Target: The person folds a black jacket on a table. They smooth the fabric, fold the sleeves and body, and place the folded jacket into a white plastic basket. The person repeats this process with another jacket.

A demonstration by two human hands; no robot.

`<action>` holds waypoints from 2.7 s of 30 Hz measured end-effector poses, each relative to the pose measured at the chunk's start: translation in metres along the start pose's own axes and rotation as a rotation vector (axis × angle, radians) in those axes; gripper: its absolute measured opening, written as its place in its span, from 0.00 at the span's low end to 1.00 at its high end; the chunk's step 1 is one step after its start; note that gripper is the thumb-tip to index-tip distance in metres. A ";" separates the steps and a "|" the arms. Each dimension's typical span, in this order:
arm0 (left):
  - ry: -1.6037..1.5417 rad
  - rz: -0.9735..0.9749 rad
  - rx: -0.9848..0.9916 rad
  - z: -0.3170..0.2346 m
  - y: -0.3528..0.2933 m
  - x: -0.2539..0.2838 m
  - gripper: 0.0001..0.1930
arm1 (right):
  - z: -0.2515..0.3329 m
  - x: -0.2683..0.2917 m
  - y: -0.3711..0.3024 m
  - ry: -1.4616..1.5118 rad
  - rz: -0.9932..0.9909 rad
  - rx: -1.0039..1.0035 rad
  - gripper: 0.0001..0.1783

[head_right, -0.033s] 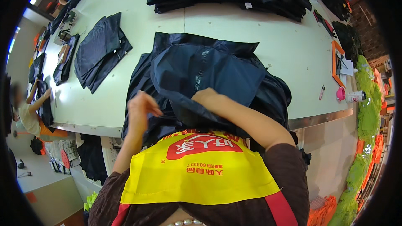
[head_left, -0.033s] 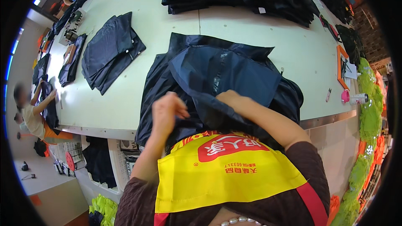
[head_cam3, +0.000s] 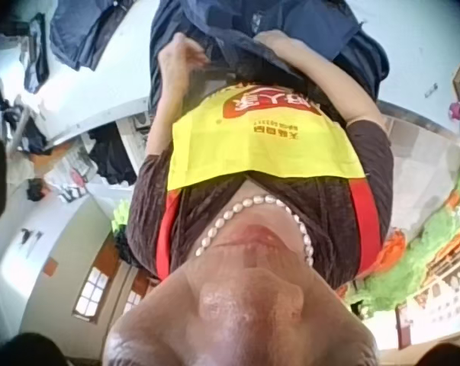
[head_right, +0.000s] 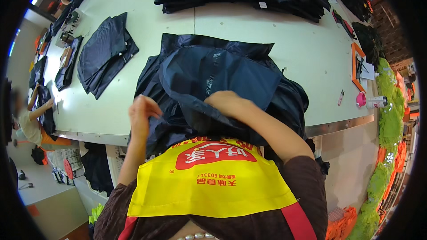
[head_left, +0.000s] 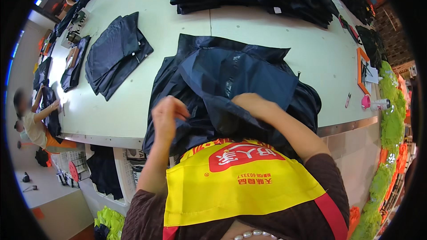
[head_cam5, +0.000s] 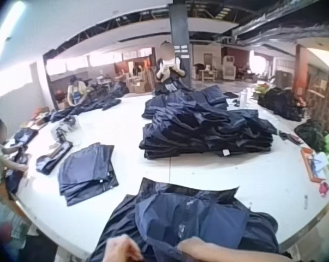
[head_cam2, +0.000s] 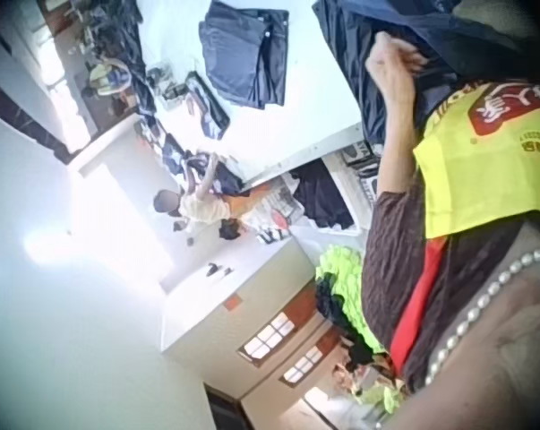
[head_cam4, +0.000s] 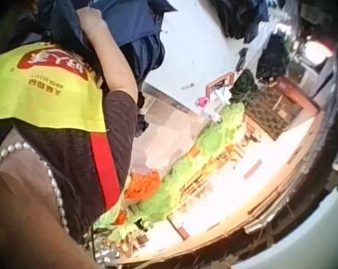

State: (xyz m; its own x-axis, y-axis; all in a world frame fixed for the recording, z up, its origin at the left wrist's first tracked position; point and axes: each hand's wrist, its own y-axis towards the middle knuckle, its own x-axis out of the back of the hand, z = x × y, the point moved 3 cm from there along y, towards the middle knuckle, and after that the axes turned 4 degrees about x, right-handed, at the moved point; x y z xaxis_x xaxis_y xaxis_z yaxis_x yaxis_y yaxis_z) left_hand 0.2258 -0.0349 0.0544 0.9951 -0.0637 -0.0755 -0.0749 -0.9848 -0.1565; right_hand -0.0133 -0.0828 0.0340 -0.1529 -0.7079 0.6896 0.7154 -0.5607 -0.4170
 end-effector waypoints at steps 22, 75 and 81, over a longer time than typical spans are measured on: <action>1.133 -0.046 -0.177 0.034 0.116 0.030 0.17 | -0.214 0.039 -0.113 0.278 -0.758 -0.319 0.16; 0.106 -0.635 0.246 0.102 0.109 0.024 0.43 | -0.097 0.002 0.035 -0.434 -0.747 0.007 0.28; -0.112 -0.488 -0.123 0.073 0.148 -0.006 0.20 | -0.120 -0.018 0.055 -0.509 -0.709 -0.051 0.31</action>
State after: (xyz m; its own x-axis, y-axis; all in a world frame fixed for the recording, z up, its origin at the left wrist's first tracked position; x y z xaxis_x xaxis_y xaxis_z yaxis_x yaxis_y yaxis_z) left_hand 0.2037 -0.1688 -0.0407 0.8986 0.4194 -0.1291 0.4117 -0.9075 -0.0831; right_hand -0.0528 -0.1529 -0.0723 -0.2185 0.0859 0.9721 0.5342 -0.8231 0.1928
